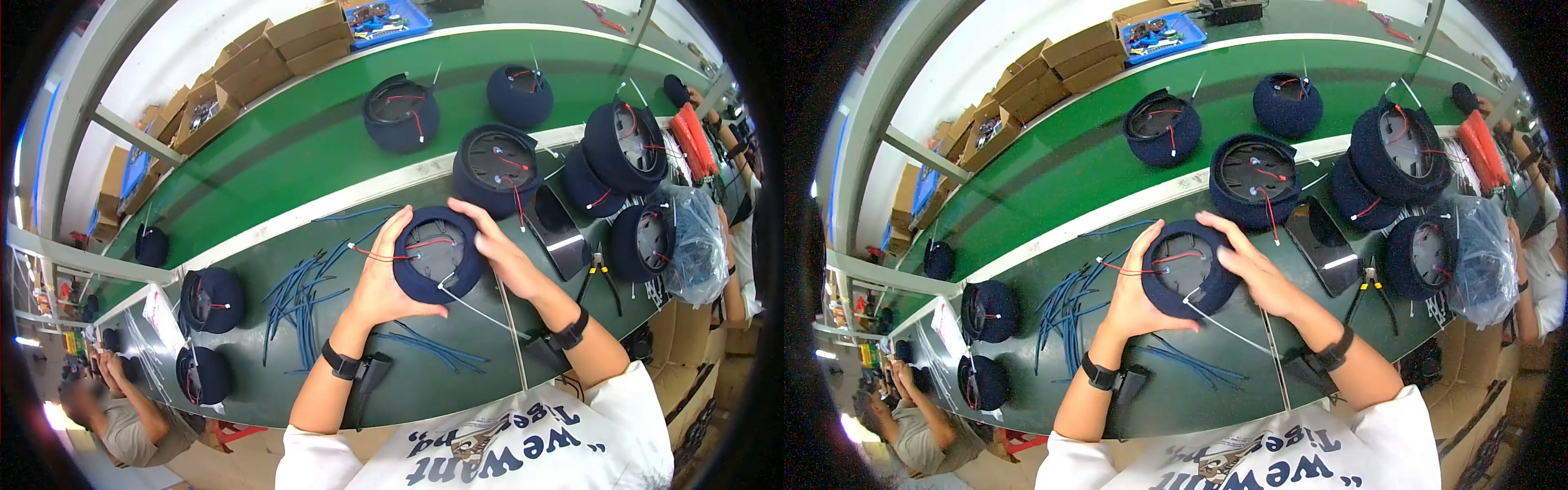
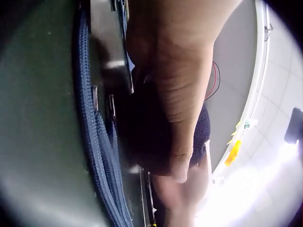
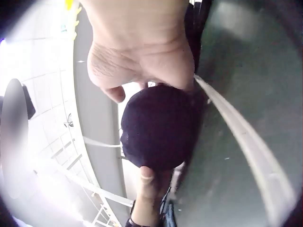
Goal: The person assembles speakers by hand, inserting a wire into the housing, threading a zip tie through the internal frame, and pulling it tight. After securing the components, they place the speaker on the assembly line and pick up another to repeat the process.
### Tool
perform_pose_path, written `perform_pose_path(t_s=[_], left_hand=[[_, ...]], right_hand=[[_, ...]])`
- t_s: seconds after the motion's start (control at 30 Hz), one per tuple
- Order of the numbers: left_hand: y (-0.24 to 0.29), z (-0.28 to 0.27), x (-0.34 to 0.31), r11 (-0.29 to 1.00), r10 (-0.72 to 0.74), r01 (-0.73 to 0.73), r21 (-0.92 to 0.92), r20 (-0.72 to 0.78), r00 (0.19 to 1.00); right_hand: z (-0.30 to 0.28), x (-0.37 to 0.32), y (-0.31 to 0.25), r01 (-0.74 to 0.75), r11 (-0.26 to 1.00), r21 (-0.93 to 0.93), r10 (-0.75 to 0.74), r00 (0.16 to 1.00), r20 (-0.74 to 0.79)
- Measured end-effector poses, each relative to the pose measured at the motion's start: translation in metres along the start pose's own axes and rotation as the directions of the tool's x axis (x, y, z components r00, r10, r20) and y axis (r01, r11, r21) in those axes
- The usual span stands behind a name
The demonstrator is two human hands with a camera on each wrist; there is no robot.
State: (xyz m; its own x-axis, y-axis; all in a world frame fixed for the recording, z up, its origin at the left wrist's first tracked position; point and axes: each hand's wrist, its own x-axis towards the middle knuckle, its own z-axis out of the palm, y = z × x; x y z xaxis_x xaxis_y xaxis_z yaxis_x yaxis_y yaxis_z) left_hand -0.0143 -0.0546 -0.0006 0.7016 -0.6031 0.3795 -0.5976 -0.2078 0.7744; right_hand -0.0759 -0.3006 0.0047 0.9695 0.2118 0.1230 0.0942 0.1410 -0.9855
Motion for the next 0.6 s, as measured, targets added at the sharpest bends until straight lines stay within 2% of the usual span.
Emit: perform_pose_path(t_s=[0.03, 0.07, 0.1, 0.17, 0.2, 0.3, 0.4, 0.47, 0.57, 0.6], left_hand=[[0.0, -0.001, -0.002, 0.998, -0.047, 0.048, -0.04, 0.027, 0.999], [0.0, 0.0, -0.006, 0.991, -0.1, 0.105, -0.08, 0.062, 0.993], [0.001, 0.002, -0.008, 0.992, -0.093, 0.098, -0.081, 0.065, 0.994], [0.001, 0.006, -0.006, 0.994, -0.069, 0.075, -0.077, 0.07, 0.995], [-0.004, 0.011, -0.008, 0.993, -0.058, 0.063, -0.104, 0.051, 0.997], [-0.018, 0.02, -0.013, 0.991, -0.026, 0.027, -0.131, 0.014, 1.0], [-0.014, 0.016, -0.008, 0.998, -0.011, 0.013, -0.061, 0.036, 0.999], [-0.007, 0.013, -0.007, 1.0, -0.015, 0.016, -0.016, 0.049, 0.999], [0.007, 0.002, -0.006, 0.986, -0.138, 0.148, -0.078, 0.124, 0.983], [0.007, 0.001, -0.004, 0.989, -0.108, 0.118, -0.084, 0.117, 0.987]], right_hand=[[-0.007, -0.007, 0.002, 0.03, 0.997, 0.07, -0.034, 0.998, 0.058], [-0.012, -0.016, 0.001, -0.047, 0.999, 0.018, 0.045, 0.993, 0.111], [-0.008, -0.022, -0.005, -0.021, 0.985, -0.173, 0.037, 0.995, 0.093], [0.002, -0.029, -0.015, 0.034, 0.846, -0.532, 0.002, 0.998, 0.066], [0.004, -0.028, -0.003, 0.032, 0.837, -0.546, -0.017, 0.999, 0.032], [0.001, -0.028, 0.009, 0.138, 0.797, -0.588, -0.127, 0.99, 0.06], [0.0, -0.029, 0.012, 0.139, 0.755, -0.641, -0.13, 0.99, 0.062], [0.005, -0.031, 0.004, 0.073, 0.779, -0.623, -0.084, 0.996, 0.011], [0.004, -0.033, -0.006, 0.052, 0.797, -0.601, -0.061, 0.998, 0.006], [0.003, -0.034, -0.007, 0.054, 0.802, -0.594, -0.058, 0.998, 0.013]])
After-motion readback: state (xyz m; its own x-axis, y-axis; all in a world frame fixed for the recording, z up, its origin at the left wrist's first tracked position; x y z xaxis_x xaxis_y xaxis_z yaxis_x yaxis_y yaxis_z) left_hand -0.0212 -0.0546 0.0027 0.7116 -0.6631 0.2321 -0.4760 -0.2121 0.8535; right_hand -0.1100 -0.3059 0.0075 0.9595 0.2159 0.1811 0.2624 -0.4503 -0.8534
